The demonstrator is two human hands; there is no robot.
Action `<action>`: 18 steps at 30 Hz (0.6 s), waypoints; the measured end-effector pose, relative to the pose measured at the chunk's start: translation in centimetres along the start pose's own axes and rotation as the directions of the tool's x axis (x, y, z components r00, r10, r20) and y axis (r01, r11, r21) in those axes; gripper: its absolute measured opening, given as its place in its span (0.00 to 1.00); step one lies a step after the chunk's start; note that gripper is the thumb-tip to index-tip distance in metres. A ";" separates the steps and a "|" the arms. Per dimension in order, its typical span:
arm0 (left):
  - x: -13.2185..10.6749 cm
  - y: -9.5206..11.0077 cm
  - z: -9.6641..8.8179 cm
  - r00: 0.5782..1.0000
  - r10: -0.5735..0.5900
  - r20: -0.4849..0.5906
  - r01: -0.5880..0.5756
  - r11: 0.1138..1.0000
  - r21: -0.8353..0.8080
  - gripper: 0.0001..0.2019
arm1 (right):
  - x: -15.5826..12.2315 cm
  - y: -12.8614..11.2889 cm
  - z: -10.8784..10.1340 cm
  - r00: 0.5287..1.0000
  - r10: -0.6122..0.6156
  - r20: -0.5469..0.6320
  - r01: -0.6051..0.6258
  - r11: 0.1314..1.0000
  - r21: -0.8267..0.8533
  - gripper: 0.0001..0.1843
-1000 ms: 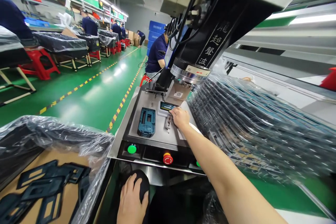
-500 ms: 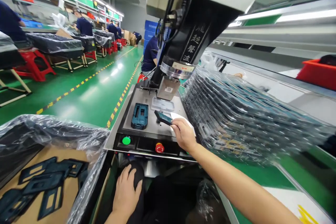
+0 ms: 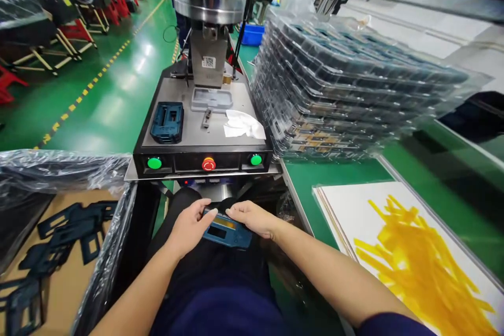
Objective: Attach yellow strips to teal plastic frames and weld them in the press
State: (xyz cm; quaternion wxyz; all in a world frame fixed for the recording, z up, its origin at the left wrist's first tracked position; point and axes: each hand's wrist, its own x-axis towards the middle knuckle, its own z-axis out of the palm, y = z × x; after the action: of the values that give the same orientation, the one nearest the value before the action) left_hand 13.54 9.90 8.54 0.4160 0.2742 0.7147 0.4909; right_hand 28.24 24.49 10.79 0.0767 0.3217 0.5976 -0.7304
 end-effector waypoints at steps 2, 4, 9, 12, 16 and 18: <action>-0.3 0.4 0.4 0.999 -0.040 0.015 0.039 0.993 0.112 0.27 | -0.1 -0.1 0.0 0.997 -0.078 0.022 0.081 0.981 -0.178 0.22; -0.5 0.3 0.5 0.998 -0.058 -0.012 0.059 0.987 0.150 0.25 | -0.3 -0.3 -0.3 0.986 -0.164 0.015 0.157 0.905 -0.394 0.12; -1.2 -0.1 0.3 0.997 -0.067 0.030 0.060 0.979 0.196 0.23 | -0.6 -0.2 -0.5 0.957 -0.291 0.007 0.222 0.712 -0.666 0.07; -1.4 -0.4 0.2 0.997 -0.070 -0.016 0.072 0.959 0.272 0.20 | -0.7 -0.2 -0.2 0.948 -0.318 0.032 0.242 0.650 -0.720 0.07; -1.1 -0.6 0.4 0.995 -0.054 -0.082 0.078 0.939 0.335 0.20 | -0.4 -0.1 0.2 0.945 -0.328 0.007 0.222 0.624 -0.749 0.08; -1.2 -0.4 0.8 0.989 -0.024 -0.148 0.077 0.926 0.368 0.23 | -0.1 0.3 0.5 0.942 -0.333 -0.024 0.228 0.693 -0.684 0.09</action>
State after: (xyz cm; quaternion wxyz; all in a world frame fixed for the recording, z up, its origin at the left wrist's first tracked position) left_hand 14.83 9.17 8.39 0.3173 0.2944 0.8293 0.3533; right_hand 28.28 23.94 10.62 0.0308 0.2296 0.8663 -0.4425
